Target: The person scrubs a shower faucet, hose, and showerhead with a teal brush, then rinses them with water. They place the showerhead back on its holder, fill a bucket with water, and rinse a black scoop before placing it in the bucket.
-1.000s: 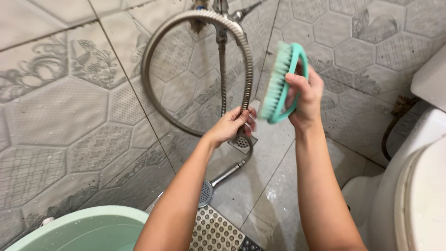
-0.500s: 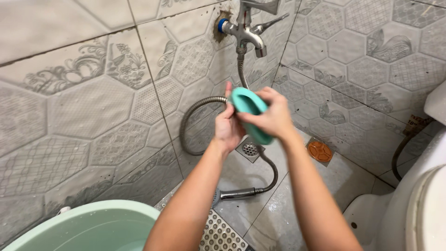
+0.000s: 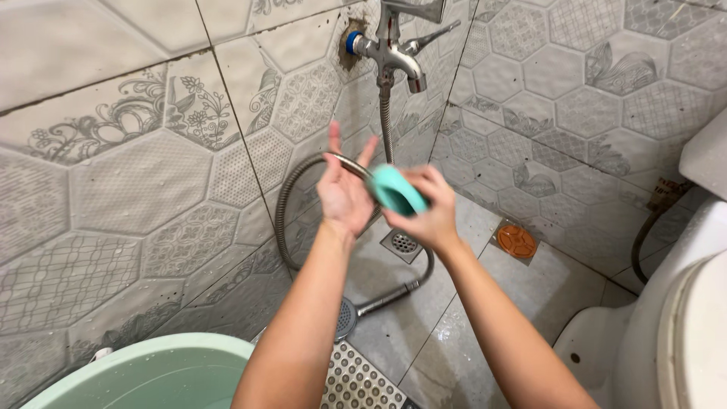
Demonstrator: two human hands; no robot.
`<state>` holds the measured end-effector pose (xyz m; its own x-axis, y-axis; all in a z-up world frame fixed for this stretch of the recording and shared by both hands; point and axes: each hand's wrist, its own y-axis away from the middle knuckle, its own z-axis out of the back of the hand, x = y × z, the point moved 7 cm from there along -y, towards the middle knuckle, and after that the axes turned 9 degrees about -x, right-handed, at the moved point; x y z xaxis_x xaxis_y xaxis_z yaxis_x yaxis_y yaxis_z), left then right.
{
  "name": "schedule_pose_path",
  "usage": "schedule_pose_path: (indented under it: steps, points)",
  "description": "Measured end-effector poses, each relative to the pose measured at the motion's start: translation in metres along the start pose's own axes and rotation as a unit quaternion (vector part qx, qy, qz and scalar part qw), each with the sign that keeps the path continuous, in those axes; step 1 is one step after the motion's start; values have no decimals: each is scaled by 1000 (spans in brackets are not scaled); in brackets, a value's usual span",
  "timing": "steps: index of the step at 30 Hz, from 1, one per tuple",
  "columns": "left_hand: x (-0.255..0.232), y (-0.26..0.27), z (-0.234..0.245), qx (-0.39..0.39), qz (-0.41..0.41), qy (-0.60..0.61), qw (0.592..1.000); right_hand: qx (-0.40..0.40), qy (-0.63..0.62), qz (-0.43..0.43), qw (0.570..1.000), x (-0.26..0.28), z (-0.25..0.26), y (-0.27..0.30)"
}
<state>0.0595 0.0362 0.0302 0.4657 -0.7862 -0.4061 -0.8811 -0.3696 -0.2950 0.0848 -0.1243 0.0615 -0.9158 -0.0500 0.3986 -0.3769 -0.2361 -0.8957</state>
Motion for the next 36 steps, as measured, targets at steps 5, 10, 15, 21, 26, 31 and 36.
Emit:
schedule_pose_path:
  steps: [5,10,15,21,26,31,36]
  points:
    - [-3,-1,-10,-53,50,-25,997,-39,-2,-118,992,-44,38,64]
    - [-6,4,-33,4,61,102,993,-120,-56,-8,991,-33,21,35]
    - [-25,9,-49,100,30,68,992,-11,13,-89,996,-64,-12,69]
    - [-28,11,-65,124,37,172,976,-15,-245,-251,936,-75,13,82]
    - [-34,16,-71,116,38,214,969,230,-306,-430,817,-99,-32,125]
    - [-43,14,-73,101,23,249,963,364,-248,-393,807,-106,-44,150]
    - [-48,6,-41,70,-35,222,972,405,-385,-501,661,-96,-49,183]
